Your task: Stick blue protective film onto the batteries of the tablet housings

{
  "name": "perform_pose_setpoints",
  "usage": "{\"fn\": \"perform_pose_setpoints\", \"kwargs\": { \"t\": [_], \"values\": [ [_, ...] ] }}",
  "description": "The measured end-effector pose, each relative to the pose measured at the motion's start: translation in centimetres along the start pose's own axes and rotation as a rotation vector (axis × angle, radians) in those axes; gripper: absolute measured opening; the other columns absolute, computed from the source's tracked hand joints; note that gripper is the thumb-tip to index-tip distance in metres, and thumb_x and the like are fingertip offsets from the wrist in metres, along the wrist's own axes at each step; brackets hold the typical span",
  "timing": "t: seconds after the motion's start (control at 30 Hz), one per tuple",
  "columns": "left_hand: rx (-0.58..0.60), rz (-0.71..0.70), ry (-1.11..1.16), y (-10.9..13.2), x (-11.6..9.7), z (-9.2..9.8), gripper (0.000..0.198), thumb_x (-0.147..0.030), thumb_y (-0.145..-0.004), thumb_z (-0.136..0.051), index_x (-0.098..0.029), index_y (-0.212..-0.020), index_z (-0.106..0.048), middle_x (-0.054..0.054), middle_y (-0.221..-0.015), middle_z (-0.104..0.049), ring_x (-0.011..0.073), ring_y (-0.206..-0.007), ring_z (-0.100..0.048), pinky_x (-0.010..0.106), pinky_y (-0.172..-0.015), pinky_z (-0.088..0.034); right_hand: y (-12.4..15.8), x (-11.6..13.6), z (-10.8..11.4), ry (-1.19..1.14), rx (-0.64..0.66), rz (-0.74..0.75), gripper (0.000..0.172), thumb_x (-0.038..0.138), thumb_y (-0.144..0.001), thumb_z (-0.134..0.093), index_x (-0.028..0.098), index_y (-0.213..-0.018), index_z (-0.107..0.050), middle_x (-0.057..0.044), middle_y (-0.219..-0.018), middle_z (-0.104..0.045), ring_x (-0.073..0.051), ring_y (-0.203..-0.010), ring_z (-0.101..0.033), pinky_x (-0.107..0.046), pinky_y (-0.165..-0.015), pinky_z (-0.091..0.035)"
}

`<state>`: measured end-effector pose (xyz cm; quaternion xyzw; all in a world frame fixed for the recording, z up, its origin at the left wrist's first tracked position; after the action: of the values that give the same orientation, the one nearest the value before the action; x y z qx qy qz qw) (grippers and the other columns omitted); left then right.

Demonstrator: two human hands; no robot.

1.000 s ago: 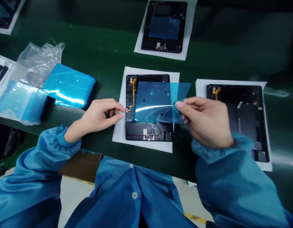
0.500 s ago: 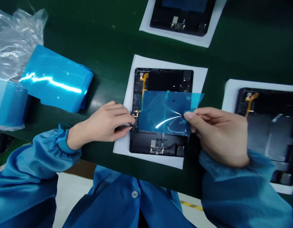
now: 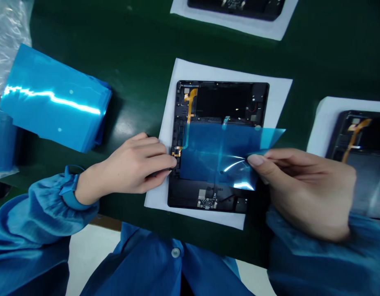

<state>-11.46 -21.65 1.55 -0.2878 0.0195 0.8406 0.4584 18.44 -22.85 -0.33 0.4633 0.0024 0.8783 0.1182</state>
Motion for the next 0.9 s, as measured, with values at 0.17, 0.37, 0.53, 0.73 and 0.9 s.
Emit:
{"fn": "perform_pose_setpoints", "kwargs": {
  "t": [0.17,0.37,0.53,0.73,0.9],
  "values": [
    [-0.005,0.029,-0.002,-0.07,0.06,0.07,0.007,-0.021,-0.106,-0.058,-0.022,-0.107,-0.065,0.000,-0.088,-0.070,0.0166,-0.076,-0.061,0.034,-0.071,-0.039,0.06,-0.01,0.07,0.002,0.008,-0.006,0.018,0.047,-0.080,-0.093,0.032,-0.087,-0.087,-0.002,-0.075,-0.078,-0.020,-0.062,-0.071,-0.039,-0.061,-0.065],
    [-0.006,0.028,-0.005,-0.17,0.03,0.19,0.007,-0.020,-0.105,-0.059,-0.022,-0.107,-0.066,0.001,-0.089,-0.071,0.0171,-0.077,-0.062,0.034,-0.071,-0.041,-0.02,0.04,0.11,-0.028,0.003,-0.013,0.013,0.041,-0.079,-0.093,0.031,-0.084,-0.086,-0.001,-0.073,-0.077,-0.017,-0.060,-0.069,-0.033,-0.058,-0.062],
    [-0.002,0.036,-0.006,-0.23,-0.01,0.23,0.009,-0.021,-0.106,-0.057,-0.023,-0.106,-0.066,0.001,-0.088,-0.072,0.0171,-0.076,-0.062,0.034,-0.071,-0.041,-0.14,0.30,-0.11,-0.035,0.009,-0.016,0.009,0.038,-0.078,-0.093,0.032,-0.082,-0.086,-0.001,-0.071,-0.077,-0.016,-0.060,-0.070,-0.030,-0.057,-0.061],
    [0.015,0.029,-0.007,-0.16,-0.13,0.19,0.007,-0.020,-0.106,-0.059,-0.020,-0.109,-0.066,0.002,-0.091,-0.072,0.0171,-0.079,-0.061,0.034,-0.073,-0.041,-0.14,-0.01,0.01,0.002,0.022,-0.022,0.010,0.040,-0.078,-0.092,0.034,-0.085,-0.087,0.000,-0.073,-0.078,-0.016,-0.061,-0.071,-0.029,-0.059,-0.061],
    [0.009,0.029,-0.019,-0.12,-0.19,0.21,0.007,-0.019,-0.106,-0.059,-0.019,-0.109,-0.065,0.001,-0.092,-0.072,0.0170,-0.080,-0.060,0.034,-0.073,-0.042,-0.43,0.06,0.08,0.018,0.042,-0.030,0.018,0.047,-0.076,-0.092,0.030,-0.080,-0.086,0.000,-0.068,-0.076,-0.015,-0.057,-0.068,-0.028,-0.055,-0.058]
  ]
}}
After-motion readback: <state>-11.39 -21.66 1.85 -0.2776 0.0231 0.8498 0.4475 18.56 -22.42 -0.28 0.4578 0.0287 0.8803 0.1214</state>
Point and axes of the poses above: each hand's wrist, its own y-axis away from the middle knuckle, its own z-axis out of the back of the hand, x = y × z, the point moved 5 cm from there along -y, towards the middle knuckle
